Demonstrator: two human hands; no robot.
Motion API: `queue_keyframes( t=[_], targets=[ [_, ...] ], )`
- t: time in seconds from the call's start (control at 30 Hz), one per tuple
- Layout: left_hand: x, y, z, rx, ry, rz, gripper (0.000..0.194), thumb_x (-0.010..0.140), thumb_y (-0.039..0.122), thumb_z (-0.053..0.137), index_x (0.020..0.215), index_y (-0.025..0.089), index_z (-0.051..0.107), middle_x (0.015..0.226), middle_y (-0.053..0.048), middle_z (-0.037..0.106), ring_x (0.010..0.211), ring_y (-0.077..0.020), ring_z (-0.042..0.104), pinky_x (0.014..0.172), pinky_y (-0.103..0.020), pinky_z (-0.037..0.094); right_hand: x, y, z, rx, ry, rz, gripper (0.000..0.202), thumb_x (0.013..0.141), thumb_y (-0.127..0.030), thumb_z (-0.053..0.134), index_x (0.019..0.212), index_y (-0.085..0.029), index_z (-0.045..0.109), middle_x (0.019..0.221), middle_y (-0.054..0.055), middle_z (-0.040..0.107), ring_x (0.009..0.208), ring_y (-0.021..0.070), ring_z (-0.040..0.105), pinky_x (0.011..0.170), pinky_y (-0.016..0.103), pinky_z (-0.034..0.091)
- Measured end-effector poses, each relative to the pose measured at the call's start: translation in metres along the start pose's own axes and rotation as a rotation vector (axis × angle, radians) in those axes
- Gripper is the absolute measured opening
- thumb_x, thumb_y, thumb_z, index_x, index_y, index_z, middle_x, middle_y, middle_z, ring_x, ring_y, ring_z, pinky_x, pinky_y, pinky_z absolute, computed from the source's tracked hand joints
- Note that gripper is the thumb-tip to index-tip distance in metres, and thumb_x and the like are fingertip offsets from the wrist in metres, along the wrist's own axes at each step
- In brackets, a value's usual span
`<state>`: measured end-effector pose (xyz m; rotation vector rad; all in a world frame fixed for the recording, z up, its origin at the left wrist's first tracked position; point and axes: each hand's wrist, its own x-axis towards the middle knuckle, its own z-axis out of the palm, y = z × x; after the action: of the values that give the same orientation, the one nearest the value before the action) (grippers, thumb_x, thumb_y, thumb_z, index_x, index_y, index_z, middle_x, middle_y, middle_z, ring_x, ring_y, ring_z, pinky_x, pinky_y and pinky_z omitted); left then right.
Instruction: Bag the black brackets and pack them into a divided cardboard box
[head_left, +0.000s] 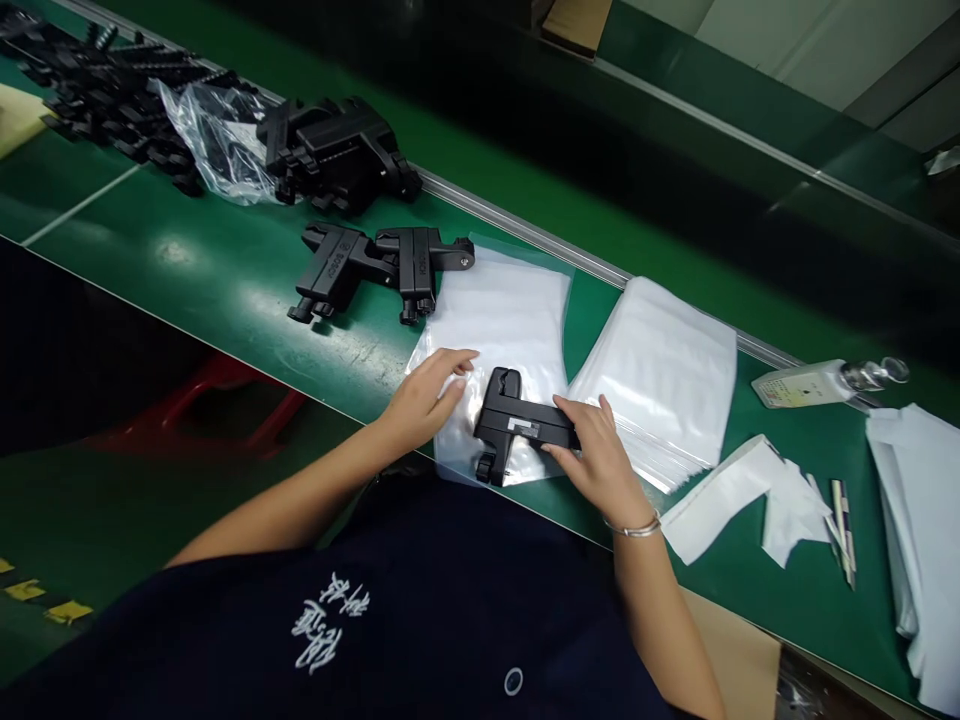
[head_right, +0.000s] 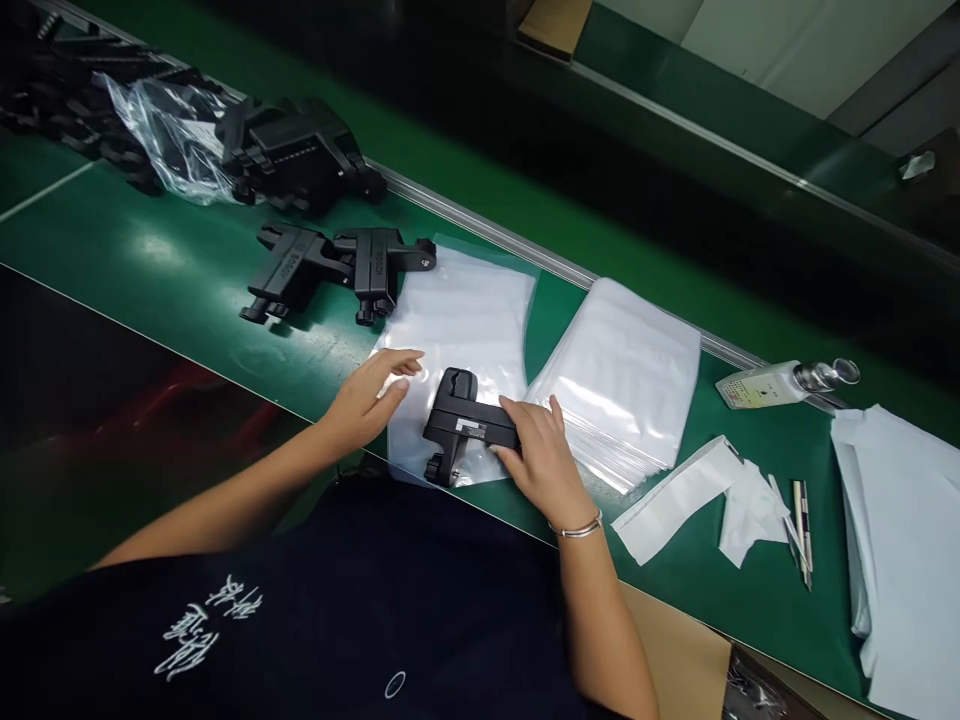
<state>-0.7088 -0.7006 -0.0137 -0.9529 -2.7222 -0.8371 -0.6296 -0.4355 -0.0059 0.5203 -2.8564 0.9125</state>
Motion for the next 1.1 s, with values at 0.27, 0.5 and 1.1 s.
queue_keyframes(
  t=[0.27,0.5,1.1],
  targets=[
    [0.026,-0.018,0.024,0.326,-0.251,-0.117,0.057,0.095,0.036,0.042,0.145,0.011,0.035,0.154,-0.02,0.031,0.142,-0.0358,0.029,0.112,-0.063,0.022,-0.028,-0.019,-0.026,-0.178,0.479,0.008,0.058,0.085,-0.033,0.066,0.138,-0.029,0.041,0.116,0.009,0.065,0.109,0.0271,0.062,0.111,0.059,0.033],
    [-0.008,0.026,0.029,0.276,-0.396,0.389,0.035,0.089,0.035,0.058,0.118,0.015,0.058,0.116,-0.017,0.064,0.106,-0.0307,0.062,0.085,-0.043,0.053,-0.046,-0.029,-0.046,0.238,0.653,0.568,0.051,0.08,-0.045,0.068,0.124,-0.025,0.052,0.097,0.007,0.07,0.083,0.0231,0.068,0.074,0.04,0.056],
    [-0.027,0.006,0.034,0.254,-0.282,0.462,0.035,0.093,0.008,0.033,0.114,0.018,0.059,0.095,-0.009,0.068,0.088,-0.0212,0.066,0.075,-0.032,0.055,-0.056,-0.018,-0.054,0.571,0.701,0.513,0.052,0.074,-0.038,0.074,0.119,-0.027,0.051,0.097,0.005,0.068,0.084,0.0203,0.065,0.073,0.035,0.055]
  ],
)
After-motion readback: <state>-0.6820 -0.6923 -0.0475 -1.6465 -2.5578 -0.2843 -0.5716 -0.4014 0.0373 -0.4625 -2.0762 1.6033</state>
